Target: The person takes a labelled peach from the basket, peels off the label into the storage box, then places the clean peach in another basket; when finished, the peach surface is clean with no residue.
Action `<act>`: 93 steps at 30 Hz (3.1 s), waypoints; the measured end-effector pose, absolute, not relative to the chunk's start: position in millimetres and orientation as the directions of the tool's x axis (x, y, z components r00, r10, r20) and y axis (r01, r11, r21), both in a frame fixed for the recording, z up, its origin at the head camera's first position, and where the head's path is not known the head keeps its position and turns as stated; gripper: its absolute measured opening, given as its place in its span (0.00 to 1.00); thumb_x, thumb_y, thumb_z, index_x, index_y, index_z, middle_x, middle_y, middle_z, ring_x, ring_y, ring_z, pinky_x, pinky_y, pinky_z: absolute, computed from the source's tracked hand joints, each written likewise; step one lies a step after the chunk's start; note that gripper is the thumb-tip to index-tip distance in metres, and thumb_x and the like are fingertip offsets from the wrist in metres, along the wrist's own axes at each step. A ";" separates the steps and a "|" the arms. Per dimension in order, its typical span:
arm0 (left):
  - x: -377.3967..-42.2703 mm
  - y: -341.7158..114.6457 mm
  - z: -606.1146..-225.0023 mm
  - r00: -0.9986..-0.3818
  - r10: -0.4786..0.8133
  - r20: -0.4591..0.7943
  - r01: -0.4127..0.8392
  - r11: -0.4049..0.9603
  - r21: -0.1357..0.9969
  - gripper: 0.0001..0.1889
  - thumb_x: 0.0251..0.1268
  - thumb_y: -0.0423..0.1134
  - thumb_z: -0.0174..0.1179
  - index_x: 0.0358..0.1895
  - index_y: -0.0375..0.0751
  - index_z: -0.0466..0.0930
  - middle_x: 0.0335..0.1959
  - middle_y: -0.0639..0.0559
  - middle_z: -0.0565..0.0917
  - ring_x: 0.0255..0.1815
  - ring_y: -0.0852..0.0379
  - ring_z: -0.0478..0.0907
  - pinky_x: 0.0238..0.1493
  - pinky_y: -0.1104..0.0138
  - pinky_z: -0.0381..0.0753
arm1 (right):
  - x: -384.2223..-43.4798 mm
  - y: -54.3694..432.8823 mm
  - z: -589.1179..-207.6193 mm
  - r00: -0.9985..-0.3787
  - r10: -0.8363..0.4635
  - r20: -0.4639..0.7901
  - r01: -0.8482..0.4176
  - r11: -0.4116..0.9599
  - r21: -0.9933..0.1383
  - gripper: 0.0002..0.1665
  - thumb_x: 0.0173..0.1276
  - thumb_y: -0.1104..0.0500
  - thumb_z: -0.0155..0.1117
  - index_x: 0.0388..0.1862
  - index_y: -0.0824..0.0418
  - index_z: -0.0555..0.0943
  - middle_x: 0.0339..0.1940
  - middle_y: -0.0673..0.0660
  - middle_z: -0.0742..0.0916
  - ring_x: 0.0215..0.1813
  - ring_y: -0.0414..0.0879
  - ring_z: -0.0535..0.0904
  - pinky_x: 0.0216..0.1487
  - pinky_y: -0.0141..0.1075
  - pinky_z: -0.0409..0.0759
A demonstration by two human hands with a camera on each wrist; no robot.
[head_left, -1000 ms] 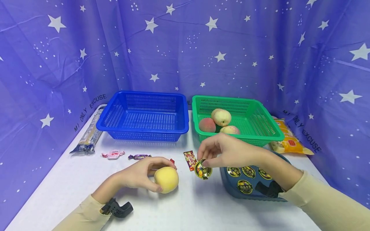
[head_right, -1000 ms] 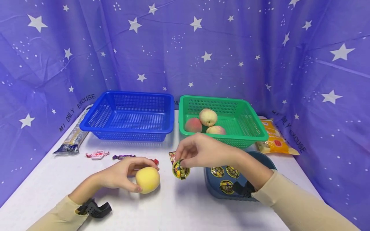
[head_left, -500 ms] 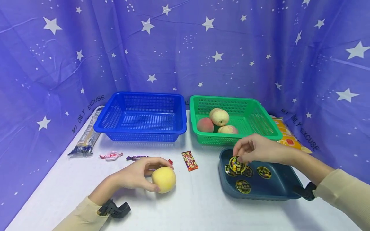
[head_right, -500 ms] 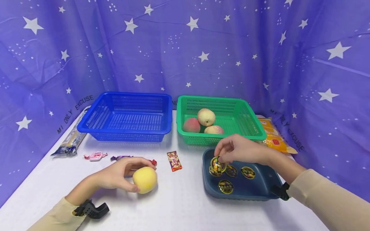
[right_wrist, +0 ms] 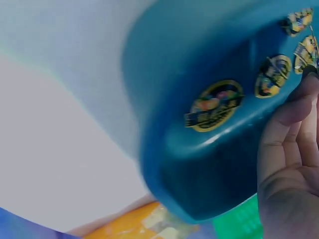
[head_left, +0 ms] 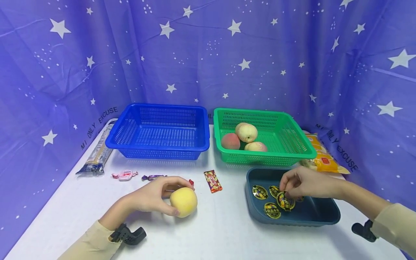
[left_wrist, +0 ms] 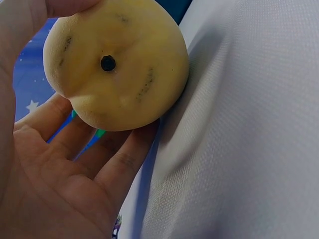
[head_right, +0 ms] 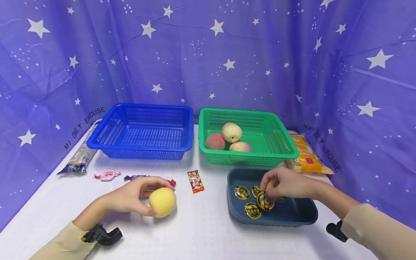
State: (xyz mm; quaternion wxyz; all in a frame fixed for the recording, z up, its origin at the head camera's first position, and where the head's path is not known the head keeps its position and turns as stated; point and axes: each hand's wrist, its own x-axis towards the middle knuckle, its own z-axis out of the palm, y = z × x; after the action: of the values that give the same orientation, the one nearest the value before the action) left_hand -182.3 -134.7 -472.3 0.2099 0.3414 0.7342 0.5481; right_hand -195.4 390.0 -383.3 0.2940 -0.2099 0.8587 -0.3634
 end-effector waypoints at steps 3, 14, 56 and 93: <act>-182.5 -134.4 -472.0 -0.679 0.732 0.065 0.263 0.159 0.952 0.38 0.55 0.36 0.83 0.73 0.53 0.81 0.74 0.49 0.83 0.75 0.50 0.81 0.77 0.66 0.81 | -191.7 395.8 -388.5 -0.753 -0.550 -0.361 -0.143 0.673 -0.726 0.10 0.73 0.69 0.67 0.51 0.67 0.85 0.31 0.55 0.89 0.32 0.45 0.84 0.36 0.37 0.89; -181.3 -134.0 -471.0 -0.675 0.733 0.080 0.277 0.151 0.949 0.38 0.56 0.36 0.82 0.73 0.49 0.81 0.73 0.44 0.83 0.74 0.45 0.82 0.75 0.67 0.82 | -184.1 406.1 -389.9 -0.761 -0.541 -0.357 -0.221 0.735 -0.641 0.04 0.75 0.65 0.70 0.47 0.63 0.87 0.36 0.52 0.91 0.36 0.39 0.85 0.39 0.34 0.91; -224.9 -55.1 -390.9 -0.558 0.824 0.095 0.449 0.204 0.870 0.36 0.53 0.41 0.82 0.70 0.56 0.84 0.66 0.57 0.86 0.64 0.54 0.87 0.65 0.57 0.90 | -241.8 487.0 -367.5 -0.977 -0.181 -0.114 -0.064 0.755 -0.653 0.49 0.87 0.45 0.62 0.94 0.55 0.51 0.91 0.70 0.62 0.78 0.65 0.70 0.62 0.41 0.87; -342.3 105.9 -315.2 -0.666 0.746 0.004 0.357 0.314 0.880 0.30 0.63 0.44 0.78 0.69 0.55 0.83 0.69 0.58 0.83 0.64 0.57 0.79 0.63 0.53 0.89 | -244.2 491.6 -378.1 -0.971 -0.172 -0.163 0.028 0.600 -0.799 0.51 0.86 0.53 0.66 0.95 0.56 0.48 0.79 0.55 0.77 0.59 0.22 0.82 0.59 0.29 0.88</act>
State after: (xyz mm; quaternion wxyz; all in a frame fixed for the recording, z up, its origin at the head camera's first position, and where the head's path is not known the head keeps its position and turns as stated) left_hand -342.3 105.9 -315.2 0.2075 0.3520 0.7835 0.4682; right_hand -244.2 491.6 -378.1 0.1124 -0.0407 0.8874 -0.4451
